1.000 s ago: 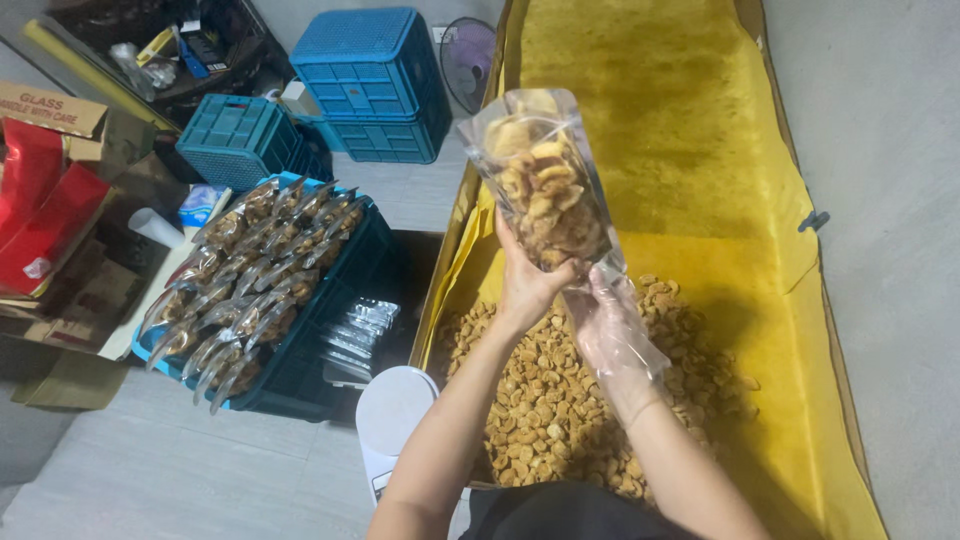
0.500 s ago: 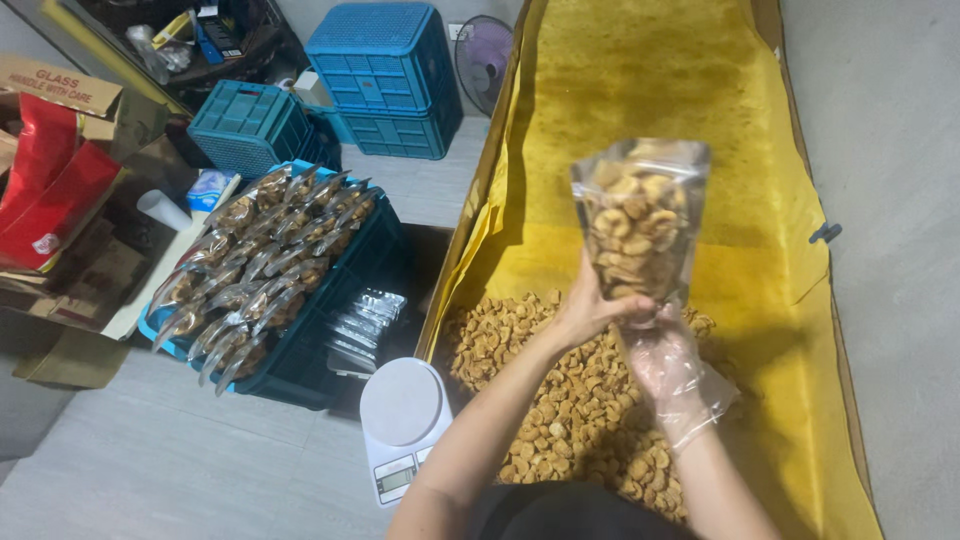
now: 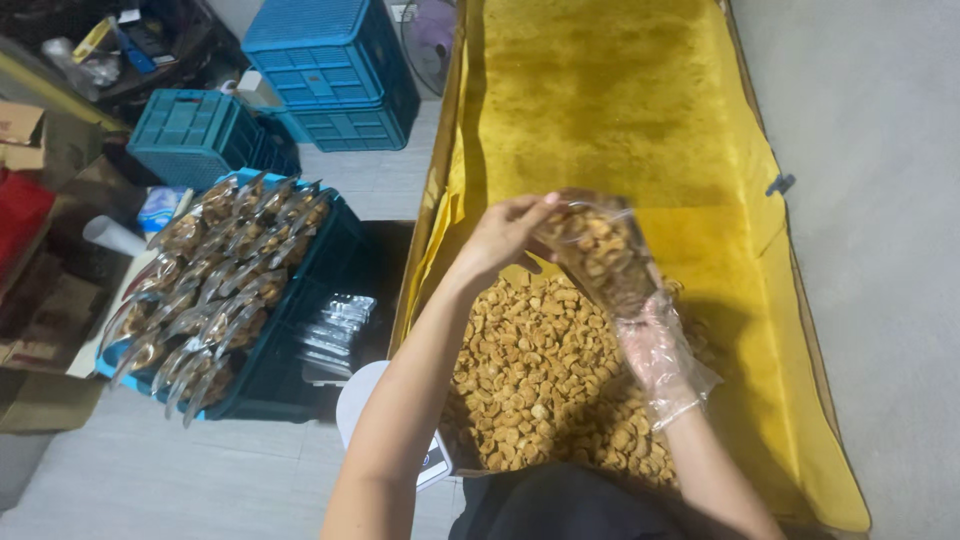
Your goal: The person scoops cashews from a large yellow-lined tray into clear plastic bags, weighs each bag on a digital scale, and places the filled bags into a blue crate. The process is repeated continuously throughout the clip.
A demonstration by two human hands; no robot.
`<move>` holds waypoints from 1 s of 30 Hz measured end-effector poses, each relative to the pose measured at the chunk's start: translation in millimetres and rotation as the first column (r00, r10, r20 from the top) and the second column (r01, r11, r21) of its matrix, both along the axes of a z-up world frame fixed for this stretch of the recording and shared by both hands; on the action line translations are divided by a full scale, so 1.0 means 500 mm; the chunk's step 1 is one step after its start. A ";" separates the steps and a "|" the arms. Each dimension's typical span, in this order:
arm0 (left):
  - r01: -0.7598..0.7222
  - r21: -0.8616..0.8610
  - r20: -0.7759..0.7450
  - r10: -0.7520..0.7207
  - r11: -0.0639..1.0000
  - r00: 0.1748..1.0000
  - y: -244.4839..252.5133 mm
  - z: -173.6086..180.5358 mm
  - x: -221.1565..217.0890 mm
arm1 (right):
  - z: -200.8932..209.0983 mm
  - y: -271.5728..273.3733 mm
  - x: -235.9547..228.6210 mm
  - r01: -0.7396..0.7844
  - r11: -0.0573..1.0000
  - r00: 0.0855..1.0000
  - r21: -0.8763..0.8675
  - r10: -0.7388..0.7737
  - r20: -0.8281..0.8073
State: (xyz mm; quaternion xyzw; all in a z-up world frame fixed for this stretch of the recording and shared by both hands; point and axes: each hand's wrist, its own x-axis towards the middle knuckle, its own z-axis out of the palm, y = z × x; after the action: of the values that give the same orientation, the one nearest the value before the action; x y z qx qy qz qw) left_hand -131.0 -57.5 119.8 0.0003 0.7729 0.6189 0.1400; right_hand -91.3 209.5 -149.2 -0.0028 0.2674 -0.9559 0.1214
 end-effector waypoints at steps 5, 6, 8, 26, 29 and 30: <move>0.107 0.253 0.049 -0.124 0.962 0.991 -0.012 -0.071 0.027 | -0.100 0.045 0.029 -0.132 0.935 0.987 0.328 0.156 -0.049; 0.118 0.243 0.085 -0.142 0.963 0.986 -0.010 -0.082 0.041 | -0.119 0.069 0.040 -0.172 0.806 0.967 0.567 0.249 -0.060; 0.180 0.100 0.027 -0.184 0.979 0.983 -0.007 -0.099 0.082 | -0.147 0.134 0.057 -0.166 0.219 0.908 0.961 0.415 0.062; -0.044 -0.191 0.222 0.087 0.981 0.971 0.002 -0.193 0.241 | -0.088 0.232 -0.007 -0.356 -0.565 0.882 0.745 0.062 0.468; 0.003 -0.173 0.188 0.030 0.985 0.982 0.012 -0.189 0.238 | -0.154 0.238 0.035 -0.453 -0.363 0.877 0.814 -0.018 0.480; 0.028 -0.165 0.170 0.000 0.986 0.985 0.014 -0.187 0.237 | -0.164 0.249 0.053 -0.471 -0.178 0.881 0.864 -0.063 0.468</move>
State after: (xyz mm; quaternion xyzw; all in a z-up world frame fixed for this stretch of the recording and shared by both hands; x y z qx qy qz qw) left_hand -12.3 -50.4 26.0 -0.0588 0.8072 0.5489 0.2091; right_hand -65.0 333.9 -231.2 0.2152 0.8589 -0.3687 0.2830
